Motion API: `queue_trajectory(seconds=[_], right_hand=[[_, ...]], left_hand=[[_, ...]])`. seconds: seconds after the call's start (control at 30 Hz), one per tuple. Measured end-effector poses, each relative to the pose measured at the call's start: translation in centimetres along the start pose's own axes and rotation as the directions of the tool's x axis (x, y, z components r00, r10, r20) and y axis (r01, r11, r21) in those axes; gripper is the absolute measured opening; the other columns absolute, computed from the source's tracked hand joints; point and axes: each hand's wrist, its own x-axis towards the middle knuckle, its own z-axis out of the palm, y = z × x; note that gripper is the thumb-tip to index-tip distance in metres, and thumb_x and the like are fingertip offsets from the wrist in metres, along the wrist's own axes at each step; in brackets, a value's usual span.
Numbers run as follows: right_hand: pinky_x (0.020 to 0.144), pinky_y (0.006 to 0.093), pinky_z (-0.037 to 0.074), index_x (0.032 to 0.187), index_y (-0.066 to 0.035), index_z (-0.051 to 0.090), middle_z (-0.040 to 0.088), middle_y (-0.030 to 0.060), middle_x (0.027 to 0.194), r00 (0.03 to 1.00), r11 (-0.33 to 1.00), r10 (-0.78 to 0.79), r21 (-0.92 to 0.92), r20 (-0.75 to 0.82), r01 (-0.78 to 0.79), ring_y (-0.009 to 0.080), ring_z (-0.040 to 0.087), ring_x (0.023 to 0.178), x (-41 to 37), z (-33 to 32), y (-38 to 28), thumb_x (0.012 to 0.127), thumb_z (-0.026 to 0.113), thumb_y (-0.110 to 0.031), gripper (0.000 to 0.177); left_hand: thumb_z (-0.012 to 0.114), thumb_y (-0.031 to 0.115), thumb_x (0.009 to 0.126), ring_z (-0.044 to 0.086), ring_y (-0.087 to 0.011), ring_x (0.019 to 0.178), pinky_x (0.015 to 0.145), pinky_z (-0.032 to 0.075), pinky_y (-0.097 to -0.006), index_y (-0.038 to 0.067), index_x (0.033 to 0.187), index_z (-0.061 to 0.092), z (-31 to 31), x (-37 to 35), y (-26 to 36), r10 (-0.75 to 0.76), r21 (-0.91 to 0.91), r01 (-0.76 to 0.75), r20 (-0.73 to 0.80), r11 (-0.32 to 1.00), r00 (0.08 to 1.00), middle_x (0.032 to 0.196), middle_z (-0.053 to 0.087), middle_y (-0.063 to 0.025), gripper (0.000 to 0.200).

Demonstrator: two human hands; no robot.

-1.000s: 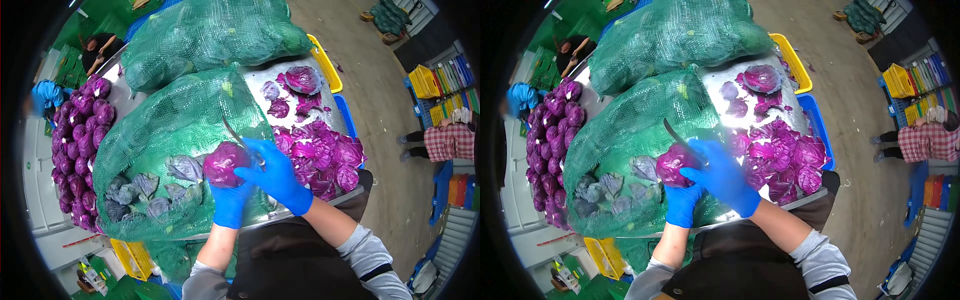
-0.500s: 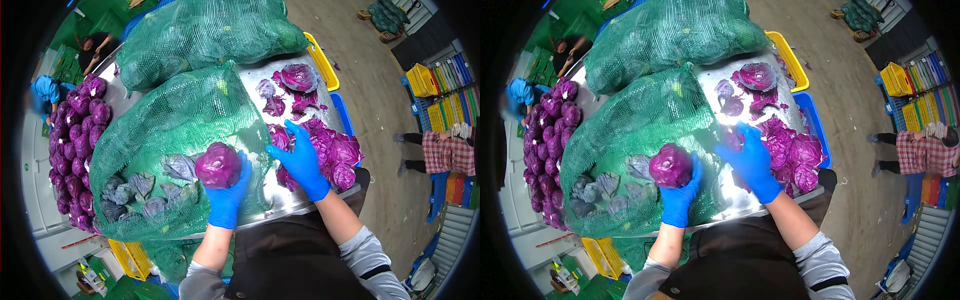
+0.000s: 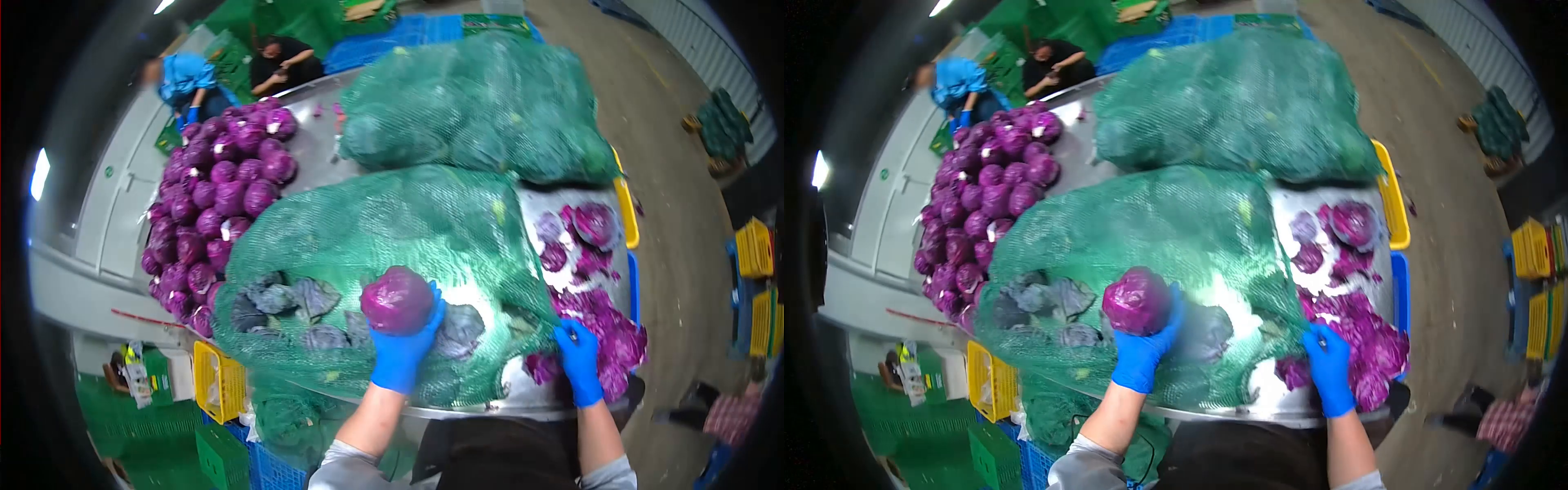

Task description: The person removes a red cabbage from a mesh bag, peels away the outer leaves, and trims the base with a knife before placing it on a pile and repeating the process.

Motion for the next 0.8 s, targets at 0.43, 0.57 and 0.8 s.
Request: queue_trajectory(seconds=[0.43, 0.57, 0.8], right_hand=[[0.035, 0.0216, 0.029, 0.107, 0.0, 0.062, 0.066, 0.0048, 0.078, 0.95, 0.942, 0.306, 0.123, 0.054, -0.311, 0.0045, 0.042, 0.041, -2.5, -1.9, -0.1, 0.083, 0.056, 0.0, 0.025], [0.038, 0.0219, 0.034, 0.104, -0.001, 0.063, 0.062, 0.002, 0.073, 0.949, 0.944, 0.31, 0.101, 0.057, -0.315, 0.0057, 0.044, 0.044, -1.9, -0.4, -0.9, 0.082, 0.06, -0.003, 0.023], [0.067, 0.023, 0.045, 0.102, 0.0, 0.064, 0.064, 0.0011, 0.082, 0.994, 0.982, 0.091, -0.169, 0.061, -0.08, 0.0076, 0.054, 0.074, -1.0, 0.9, -1.9, 0.083, 0.062, -0.004, 0.02]], left_hand=[[0.061, 0.055, 0.073, 0.048, -0.0369, 0.116, 0.092, 0.045, -0.0541, 0.019, 0.127, 0.048, 0.4, 4.2, 22.2, 0.46, -0.245, -0.49, -0.17, 0.837, 0.871, 0.129, 0.049, -0.0124, 0.066], [0.054, 0.062, 0.076, 0.043, -0.0378, 0.121, 0.095, 0.044, -0.0517, 0.017, 0.133, 0.044, 0.6, 8.1, 23.7, 0.414, -0.33, -0.442, -0.156, 0.834, 0.897, 0.135, 0.045, -0.0114, 0.073], [0.053, 0.064, 0.075, 0.041, -0.0346, 0.125, 0.1, 0.036, -0.0583, 0.02, 0.134, 0.043, 0.3, 15.4, 25.4, 0.465, -0.295, -0.5, -0.183, 0.814, 0.866, 0.136, 0.044, -0.0106, 0.074]])
